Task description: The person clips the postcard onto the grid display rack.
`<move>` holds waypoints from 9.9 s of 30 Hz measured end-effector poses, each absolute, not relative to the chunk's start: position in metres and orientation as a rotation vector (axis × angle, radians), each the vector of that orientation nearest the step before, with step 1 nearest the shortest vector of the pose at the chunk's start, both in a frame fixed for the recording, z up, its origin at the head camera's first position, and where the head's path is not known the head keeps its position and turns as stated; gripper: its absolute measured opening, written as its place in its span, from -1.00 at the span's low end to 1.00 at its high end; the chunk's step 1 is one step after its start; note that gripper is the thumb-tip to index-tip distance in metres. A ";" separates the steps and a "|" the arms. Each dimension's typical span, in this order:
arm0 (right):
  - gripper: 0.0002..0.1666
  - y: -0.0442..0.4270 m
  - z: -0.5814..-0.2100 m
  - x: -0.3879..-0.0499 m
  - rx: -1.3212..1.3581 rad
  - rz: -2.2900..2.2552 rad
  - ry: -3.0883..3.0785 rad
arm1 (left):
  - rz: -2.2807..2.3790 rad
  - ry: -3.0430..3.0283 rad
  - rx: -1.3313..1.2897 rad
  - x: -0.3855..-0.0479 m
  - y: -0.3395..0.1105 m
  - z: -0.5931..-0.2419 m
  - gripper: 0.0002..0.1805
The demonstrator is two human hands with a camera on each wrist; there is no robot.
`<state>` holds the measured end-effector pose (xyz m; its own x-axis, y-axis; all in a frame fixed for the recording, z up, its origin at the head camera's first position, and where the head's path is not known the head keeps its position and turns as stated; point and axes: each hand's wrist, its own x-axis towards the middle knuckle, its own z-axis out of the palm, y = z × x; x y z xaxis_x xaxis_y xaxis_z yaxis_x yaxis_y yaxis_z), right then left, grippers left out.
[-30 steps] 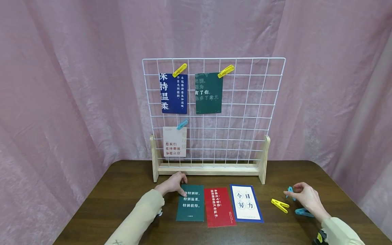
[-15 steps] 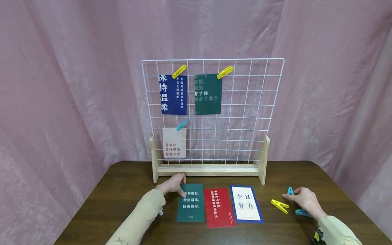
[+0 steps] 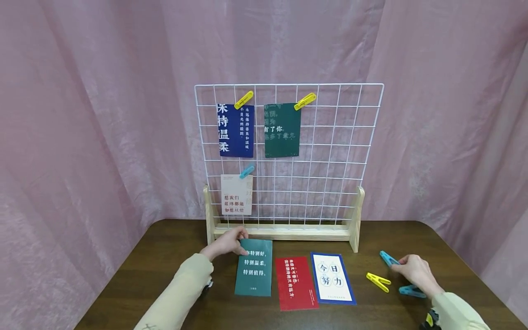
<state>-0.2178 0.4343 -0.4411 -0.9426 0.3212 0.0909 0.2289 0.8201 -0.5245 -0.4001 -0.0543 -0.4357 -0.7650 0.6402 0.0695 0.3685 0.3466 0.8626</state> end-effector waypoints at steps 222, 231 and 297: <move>-0.77 0.256 -0.295 -0.330 0.676 0.581 -2.095 | 1.958 3.135 1.409 -0.410 -0.010 -0.327 -0.62; -0.76 0.281 -0.304 -0.310 0.827 0.652 -2.338 | 1.578 2.981 1.703 -0.391 -0.016 -0.335 -0.67; -0.60 0.418 -0.422 -0.228 0.831 0.826 -2.926 | 0.583 2.606 1.337 -0.367 0.058 -0.447 -0.38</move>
<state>-0.2280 0.4185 -0.4222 -0.8609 -0.4922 0.1286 -0.4868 0.7237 -0.4891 -0.3669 0.0583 -0.4474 -0.5896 0.8068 0.0385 0.7463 0.5259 0.4081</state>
